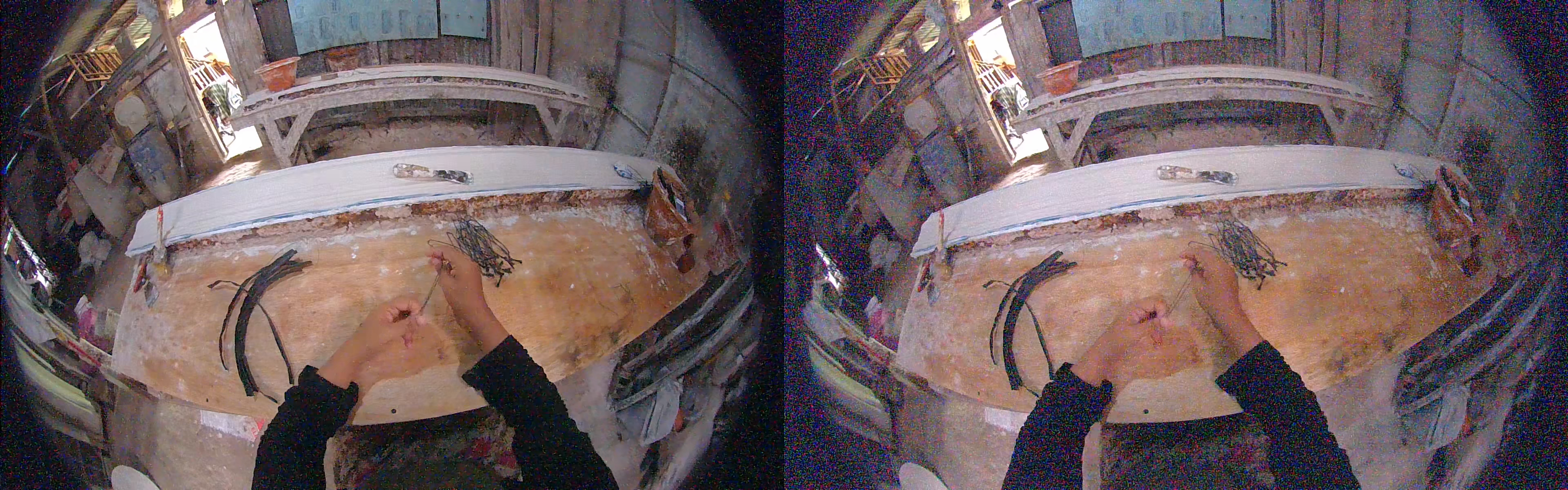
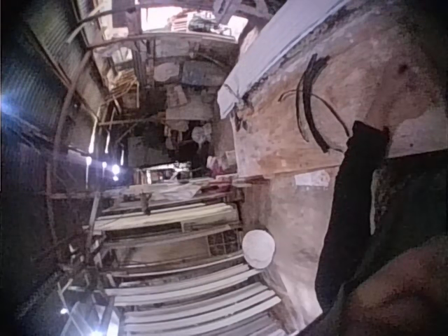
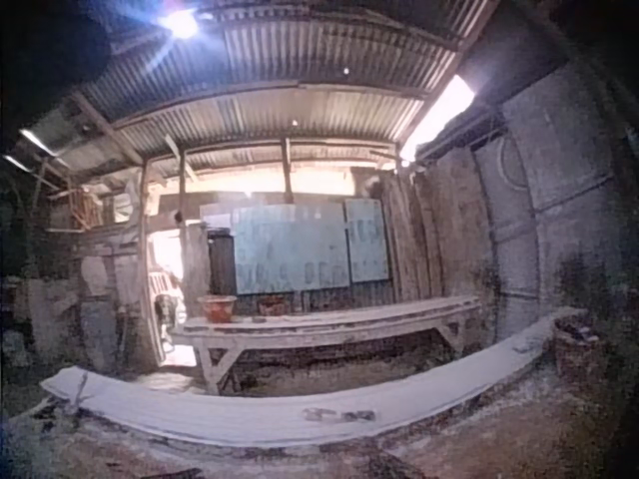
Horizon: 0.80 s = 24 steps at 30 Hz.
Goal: The person separates black rubber strips from a bundle of cables on a wooden workbench. They pull apart the strips and place them into separate piles on the table.
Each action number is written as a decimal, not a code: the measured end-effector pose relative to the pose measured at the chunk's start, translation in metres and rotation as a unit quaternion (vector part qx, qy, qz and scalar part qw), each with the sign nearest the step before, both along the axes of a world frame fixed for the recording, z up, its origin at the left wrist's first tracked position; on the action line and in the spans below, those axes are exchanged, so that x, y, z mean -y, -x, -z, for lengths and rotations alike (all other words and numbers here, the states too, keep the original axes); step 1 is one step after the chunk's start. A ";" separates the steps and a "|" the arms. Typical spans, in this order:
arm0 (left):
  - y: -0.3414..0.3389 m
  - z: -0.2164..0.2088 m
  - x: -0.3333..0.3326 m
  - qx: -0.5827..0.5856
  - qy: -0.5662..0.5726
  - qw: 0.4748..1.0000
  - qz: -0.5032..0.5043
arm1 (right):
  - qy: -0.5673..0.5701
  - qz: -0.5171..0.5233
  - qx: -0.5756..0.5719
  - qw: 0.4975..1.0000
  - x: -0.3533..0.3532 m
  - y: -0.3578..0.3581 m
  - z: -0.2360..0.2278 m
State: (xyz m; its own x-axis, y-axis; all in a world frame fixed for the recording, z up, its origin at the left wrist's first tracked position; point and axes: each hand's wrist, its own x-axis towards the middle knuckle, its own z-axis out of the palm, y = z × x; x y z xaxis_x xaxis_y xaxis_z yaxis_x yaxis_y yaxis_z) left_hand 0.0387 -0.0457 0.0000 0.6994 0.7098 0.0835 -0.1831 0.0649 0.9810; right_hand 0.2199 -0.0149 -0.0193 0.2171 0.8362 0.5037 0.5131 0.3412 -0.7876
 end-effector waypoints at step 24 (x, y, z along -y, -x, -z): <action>0.030 0.024 -0.053 -0.112 -0.055 0.871 -0.475 | 0.224 -0.492 -0.199 0.818 0.055 0.045 -0.039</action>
